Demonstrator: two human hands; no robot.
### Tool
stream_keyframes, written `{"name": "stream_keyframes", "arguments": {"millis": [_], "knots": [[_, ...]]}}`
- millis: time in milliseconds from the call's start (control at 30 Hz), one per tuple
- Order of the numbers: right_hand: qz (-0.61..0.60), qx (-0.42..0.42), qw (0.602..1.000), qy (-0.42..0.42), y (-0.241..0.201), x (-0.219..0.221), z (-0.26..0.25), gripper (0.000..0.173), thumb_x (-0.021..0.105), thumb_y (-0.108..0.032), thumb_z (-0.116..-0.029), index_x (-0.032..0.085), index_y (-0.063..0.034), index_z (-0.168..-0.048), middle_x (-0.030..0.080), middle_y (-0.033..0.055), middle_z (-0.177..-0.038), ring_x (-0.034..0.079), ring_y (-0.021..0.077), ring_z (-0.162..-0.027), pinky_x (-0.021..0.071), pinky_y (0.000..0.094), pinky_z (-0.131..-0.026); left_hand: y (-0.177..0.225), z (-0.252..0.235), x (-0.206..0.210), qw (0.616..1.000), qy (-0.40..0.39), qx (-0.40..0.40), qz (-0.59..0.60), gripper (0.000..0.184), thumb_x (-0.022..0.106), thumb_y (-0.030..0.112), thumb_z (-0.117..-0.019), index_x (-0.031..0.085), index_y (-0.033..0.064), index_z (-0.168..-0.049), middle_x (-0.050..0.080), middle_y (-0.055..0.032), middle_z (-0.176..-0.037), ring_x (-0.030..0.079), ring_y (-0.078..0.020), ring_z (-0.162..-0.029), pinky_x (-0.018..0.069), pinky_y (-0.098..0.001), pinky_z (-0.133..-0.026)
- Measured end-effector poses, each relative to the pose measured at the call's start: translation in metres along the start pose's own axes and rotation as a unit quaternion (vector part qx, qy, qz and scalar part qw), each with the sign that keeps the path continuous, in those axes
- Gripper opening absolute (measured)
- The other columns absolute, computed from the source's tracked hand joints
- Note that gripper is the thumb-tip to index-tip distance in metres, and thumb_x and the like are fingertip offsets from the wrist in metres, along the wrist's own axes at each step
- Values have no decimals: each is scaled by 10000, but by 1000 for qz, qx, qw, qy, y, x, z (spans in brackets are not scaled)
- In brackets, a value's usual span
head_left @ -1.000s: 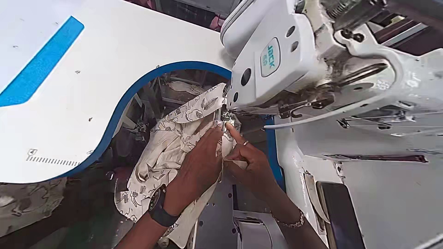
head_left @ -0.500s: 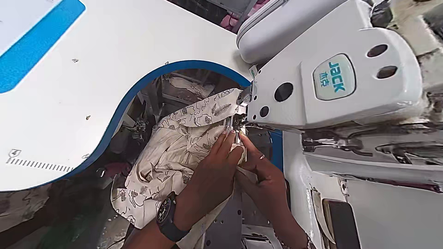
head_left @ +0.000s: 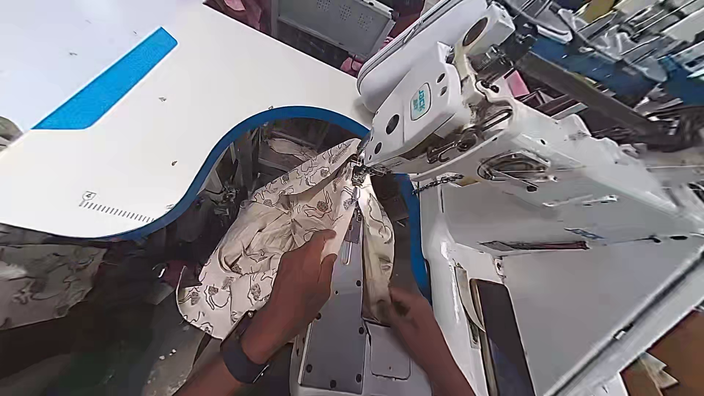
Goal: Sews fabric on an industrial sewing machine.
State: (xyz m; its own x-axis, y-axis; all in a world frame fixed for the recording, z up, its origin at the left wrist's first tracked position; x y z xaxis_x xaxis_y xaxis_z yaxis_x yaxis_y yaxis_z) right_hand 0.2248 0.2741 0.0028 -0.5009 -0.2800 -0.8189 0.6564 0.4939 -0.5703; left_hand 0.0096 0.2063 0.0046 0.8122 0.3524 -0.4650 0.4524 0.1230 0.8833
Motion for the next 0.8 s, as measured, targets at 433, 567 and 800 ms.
{"name": "stream_keyframes", "arguments": {"millis": [433, 567, 800], "knots": [[243, -39, 957, -155, -144, -4, 15, 155, 636, -76, -923, 716, 37, -853, 672, 200, -750, 682, 342, -597, 540, 449, -494, 1, -1, 10, 977, 111, 178, -40, 251, 520, 147, -963, 743, 54, -893, 610, -56, -575, 604, -207, -466, 454, -373, -406], [240, -63, 954, -170, -156, 2, 2, 153, 640, -86, -924, 737, 15, -865, 689, 192, -788, 703, 334, -662, 552, 442, -524, 7, 2, 4, 971, 124, 198, -46, 230, 544, 139, -922, 761, 73, -884, 614, -41, -591, 610, -192, -474, 453, -348, -394], [347, -87, 927, -117, -155, 14, -27, 58, 672, -65, -816, 717, -29, -807, 616, 108, -604, 659, 278, -519, 485, 396, -420, 4, -2, 7, 971, 122, 196, -61, 236, 550, 121, -895, 776, 63, -923, 567, -44, -573, 583, -205, -454, 439, -357, -387]]}}
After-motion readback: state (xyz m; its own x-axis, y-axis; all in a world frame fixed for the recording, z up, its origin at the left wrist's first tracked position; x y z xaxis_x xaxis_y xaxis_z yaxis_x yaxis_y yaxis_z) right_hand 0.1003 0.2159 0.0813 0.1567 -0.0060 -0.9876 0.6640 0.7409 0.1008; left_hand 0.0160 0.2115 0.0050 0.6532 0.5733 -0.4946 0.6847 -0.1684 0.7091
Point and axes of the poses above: each hand's wrist, its own z-axis away from the middle knuckle, its own x-axis out of the palm, y = z × x, the point moved 6 cm from there along -z, towards the middle knuckle
